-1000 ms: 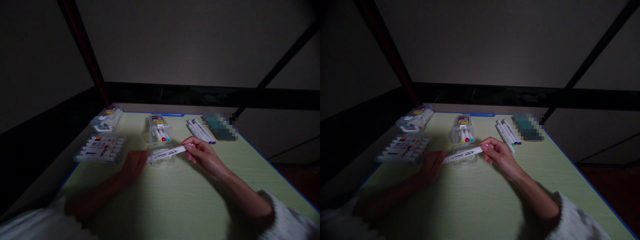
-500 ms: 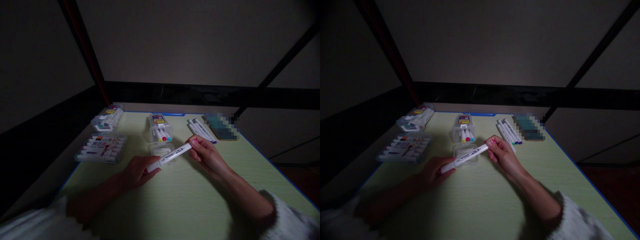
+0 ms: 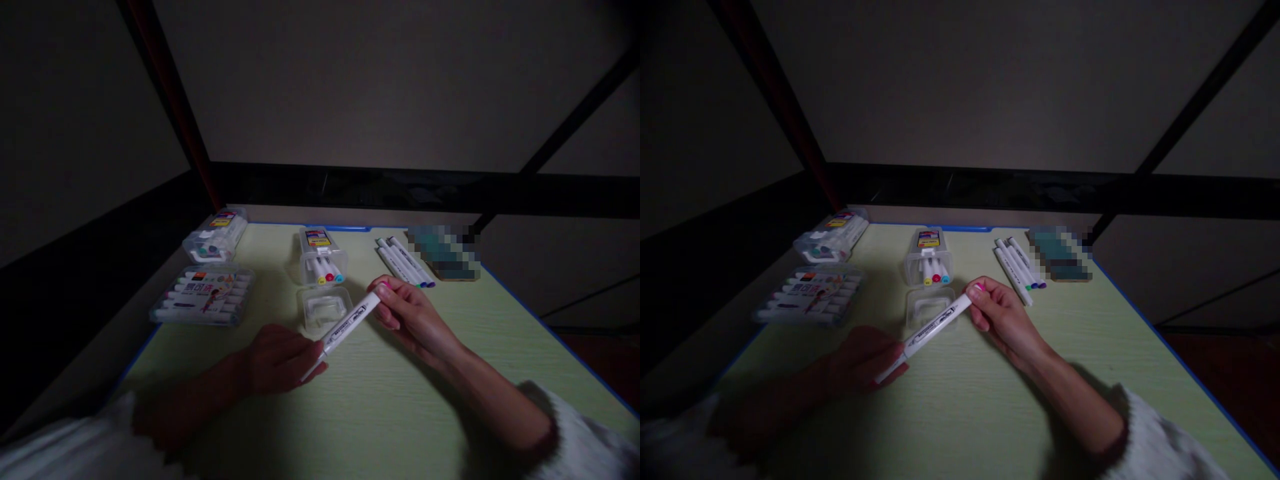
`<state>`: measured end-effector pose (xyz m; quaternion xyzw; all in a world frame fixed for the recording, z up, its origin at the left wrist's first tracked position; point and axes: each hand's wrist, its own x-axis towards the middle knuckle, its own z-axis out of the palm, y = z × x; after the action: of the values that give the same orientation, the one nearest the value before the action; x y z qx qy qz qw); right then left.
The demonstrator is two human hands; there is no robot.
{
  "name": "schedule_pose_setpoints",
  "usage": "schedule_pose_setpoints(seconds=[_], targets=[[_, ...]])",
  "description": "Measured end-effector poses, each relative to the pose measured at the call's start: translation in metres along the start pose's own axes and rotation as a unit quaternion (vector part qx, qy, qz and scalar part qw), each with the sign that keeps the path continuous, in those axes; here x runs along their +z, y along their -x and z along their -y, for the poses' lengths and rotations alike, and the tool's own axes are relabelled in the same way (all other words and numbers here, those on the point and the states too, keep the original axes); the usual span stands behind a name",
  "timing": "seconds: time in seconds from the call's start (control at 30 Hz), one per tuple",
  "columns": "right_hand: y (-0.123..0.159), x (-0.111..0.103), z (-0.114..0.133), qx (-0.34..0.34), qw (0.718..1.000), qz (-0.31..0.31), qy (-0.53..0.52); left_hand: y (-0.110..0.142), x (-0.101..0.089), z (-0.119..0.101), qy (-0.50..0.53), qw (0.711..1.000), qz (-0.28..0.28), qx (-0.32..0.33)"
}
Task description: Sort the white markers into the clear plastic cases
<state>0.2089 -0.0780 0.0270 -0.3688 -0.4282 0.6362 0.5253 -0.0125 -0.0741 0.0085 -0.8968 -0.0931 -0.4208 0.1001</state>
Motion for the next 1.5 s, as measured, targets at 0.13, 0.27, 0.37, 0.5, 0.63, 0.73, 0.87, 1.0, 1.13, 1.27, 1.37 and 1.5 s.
schedule_pose_setpoints(seconds=[0.13, 0.27, 0.37, 0.5, 0.63, 0.73, 0.87, 1.0, 1.13, 1.27, 1.37, 1.5], targets=[[-0.001, 0.001, -0.003, 0.017, 1.0, -0.019, -0.004, -0.006, -0.006, -0.006, 0.01, 0.999, 0.008, 0.046], [-0.001, 0.004, -0.003, 0.036, 0.999, -0.006, -0.014, -0.009, -0.008, -0.01, 0.045, 0.994, 0.057, 0.077], [0.001, 0.007, -0.003, 0.053, 0.998, 0.029, -0.028, -0.008, -0.007, -0.011, 0.058, 0.992, 0.061, 0.098], [0.003, 0.01, -0.006, 0.05, 0.996, 0.074, -0.027, -0.006, -0.006, -0.011, 0.051, 0.991, 0.06, 0.108], [0.005, 0.014, -0.012, 0.025, 0.992, 0.122, -0.012, -0.004, -0.007, -0.009, 0.053, 0.989, 0.078, 0.11], [0.006, 0.019, -0.018, 0.01, 0.988, 0.152, 0.007, -0.002, -0.007, -0.008, 0.051, 0.988, 0.1, 0.102], [0.01, 0.024, -0.023, 0.002, 0.985, 0.164, 0.047, -0.002, -0.007, -0.008, 0.054, 0.989, 0.103, 0.093], [0.013, 0.025, -0.026, 0.005, 0.977, 0.192, 0.092, -0.002, -0.002, -0.008, 0.046, 0.993, 0.058, 0.089], [0.015, 0.023, -0.027, 0.007, 0.967, 0.215, 0.133, 0.004, 0.005, -0.006, 0.037, 0.997, 0.033, 0.063], [0.017, 0.023, -0.027, 0.0, 0.96, 0.233, 0.156, 0.01, 0.009, -0.004, 0.005, 0.997, 0.034, 0.07], [0.018, 0.024, -0.026, -0.001, 0.954, 0.247, 0.17, 0.013, 0.01, -0.003, -0.003, 0.997, 0.039, 0.063], [0.018, 0.025, -0.026, 0.005, 0.948, 0.259, 0.186, 0.012, 0.011, -0.003, 0.003, 0.998, 0.027, 0.053]])
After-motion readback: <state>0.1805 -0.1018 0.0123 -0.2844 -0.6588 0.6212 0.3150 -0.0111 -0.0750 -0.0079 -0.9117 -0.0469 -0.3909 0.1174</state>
